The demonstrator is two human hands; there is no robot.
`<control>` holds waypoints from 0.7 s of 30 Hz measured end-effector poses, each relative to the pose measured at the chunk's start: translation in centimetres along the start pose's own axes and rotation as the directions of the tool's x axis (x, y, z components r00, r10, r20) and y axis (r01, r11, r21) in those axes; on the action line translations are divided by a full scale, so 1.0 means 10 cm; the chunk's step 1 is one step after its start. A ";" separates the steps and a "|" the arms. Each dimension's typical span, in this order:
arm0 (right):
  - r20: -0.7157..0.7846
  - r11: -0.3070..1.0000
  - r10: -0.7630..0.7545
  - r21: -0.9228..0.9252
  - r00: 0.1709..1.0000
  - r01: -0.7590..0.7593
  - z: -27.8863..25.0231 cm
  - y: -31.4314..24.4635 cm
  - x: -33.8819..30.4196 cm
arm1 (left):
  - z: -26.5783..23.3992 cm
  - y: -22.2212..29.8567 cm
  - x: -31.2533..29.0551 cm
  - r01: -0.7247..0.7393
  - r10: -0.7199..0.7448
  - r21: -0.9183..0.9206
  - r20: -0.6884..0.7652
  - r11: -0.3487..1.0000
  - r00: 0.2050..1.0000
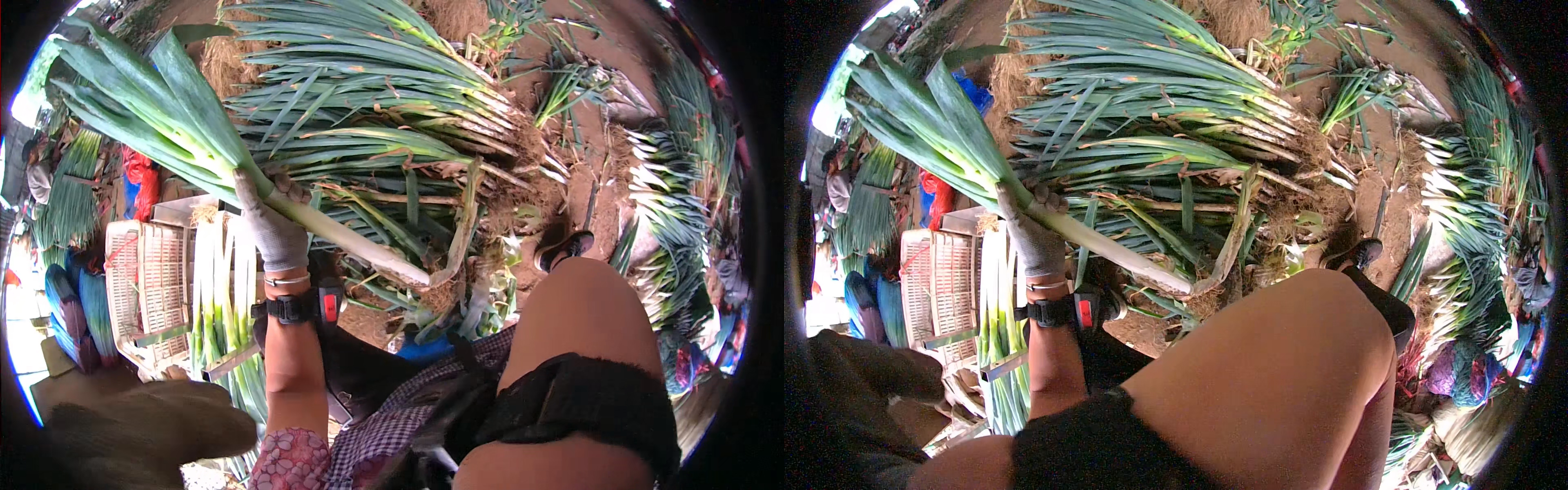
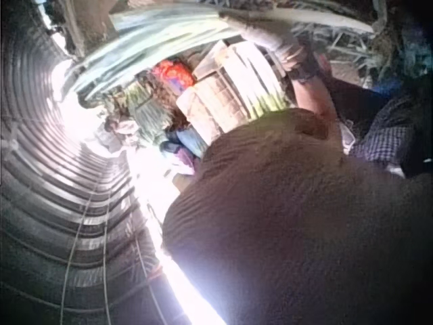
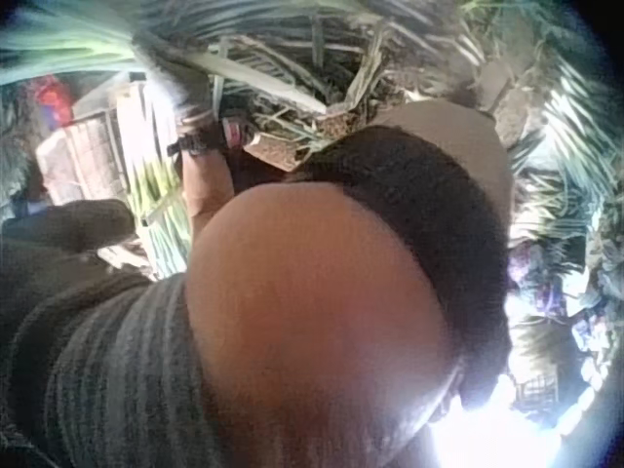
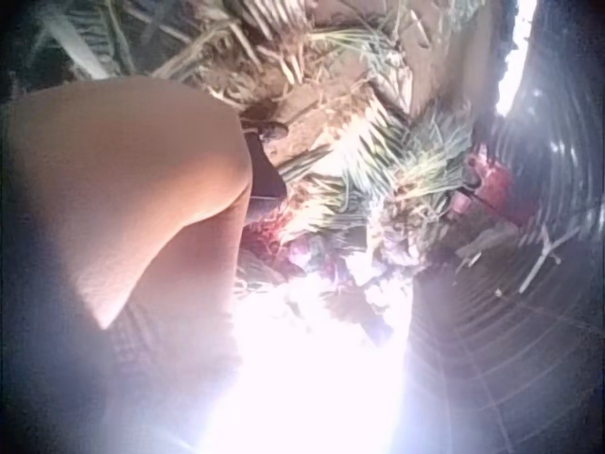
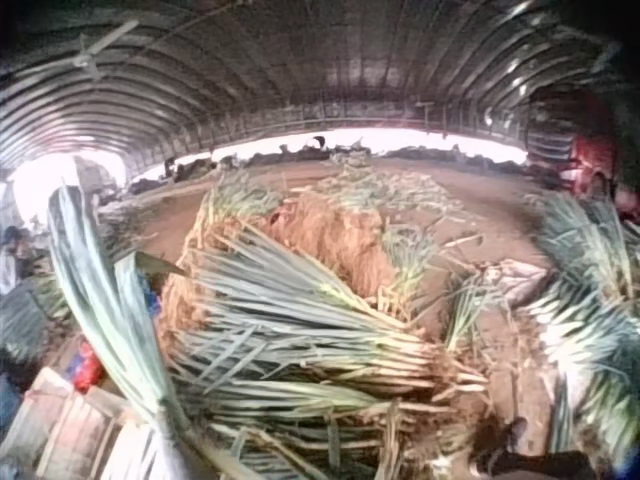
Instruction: The person picks up a green onion from a pile, peels away the outer layers by hand, and places the cleaned stalk onto a metal rack, repeating the process for a second onion.
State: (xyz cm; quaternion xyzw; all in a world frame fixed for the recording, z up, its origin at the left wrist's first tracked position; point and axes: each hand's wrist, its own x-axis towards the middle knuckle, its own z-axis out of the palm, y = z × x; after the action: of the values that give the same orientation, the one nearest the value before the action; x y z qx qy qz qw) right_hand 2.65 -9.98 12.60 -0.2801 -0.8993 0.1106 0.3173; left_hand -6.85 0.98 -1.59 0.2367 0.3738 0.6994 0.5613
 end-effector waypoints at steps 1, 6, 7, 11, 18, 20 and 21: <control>-0.001 1.000 0.004 -0.001 1.000 -0.004 0.02 0.01 -0.02 | 0.02 0.00 -0.01 0.005 -0.005 0.000 -0.004 1.000 1.000; 0.009 0.997 0.069 -0.034 0.998 -0.068 0.04 0.11 -0.19 | 0.05 0.02 0.06 -0.009 0.010 0.029 -0.053 1.000 0.999; 0.012 0.996 0.083 -0.043 0.996 -0.082 0.04 0.13 -0.23 | 0.08 0.05 0.06 -0.010 0.011 0.021 -0.040 1.000 0.999; 0.025 0.991 0.113 -0.069 0.993 -0.111 0.12 0.35 -0.39 | 0.00 -0.02 0.09 -0.010 0.010 0.041 -0.001 0.999 1.000; 0.062 0.786 0.574 0.236 0.816 -0.571 0.72 1.59 -1.88 | 0.05 0.14 0.07 -0.079 0.086 0.079 -0.084 0.994 0.993; 0.403 0.770 0.610 -0.098 0.682 -0.630 1.06 1.84 -2.66 | 0.00 0.15 0.10 -0.089 0.109 0.131 -0.152 0.987 0.982; 0.484 0.744 0.641 -0.200 0.596 -0.638 1.26 1.98 -3.19 | 0.03 0.16 0.11 -0.097 0.117 0.134 -0.158 0.986 0.980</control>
State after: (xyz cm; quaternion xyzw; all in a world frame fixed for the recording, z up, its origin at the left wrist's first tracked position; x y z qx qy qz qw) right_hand 23.73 -12.36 -20.83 -0.5430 -0.7895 0.2861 -0.0015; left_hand -7.91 1.92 -0.26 0.2326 0.4491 0.7209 0.4738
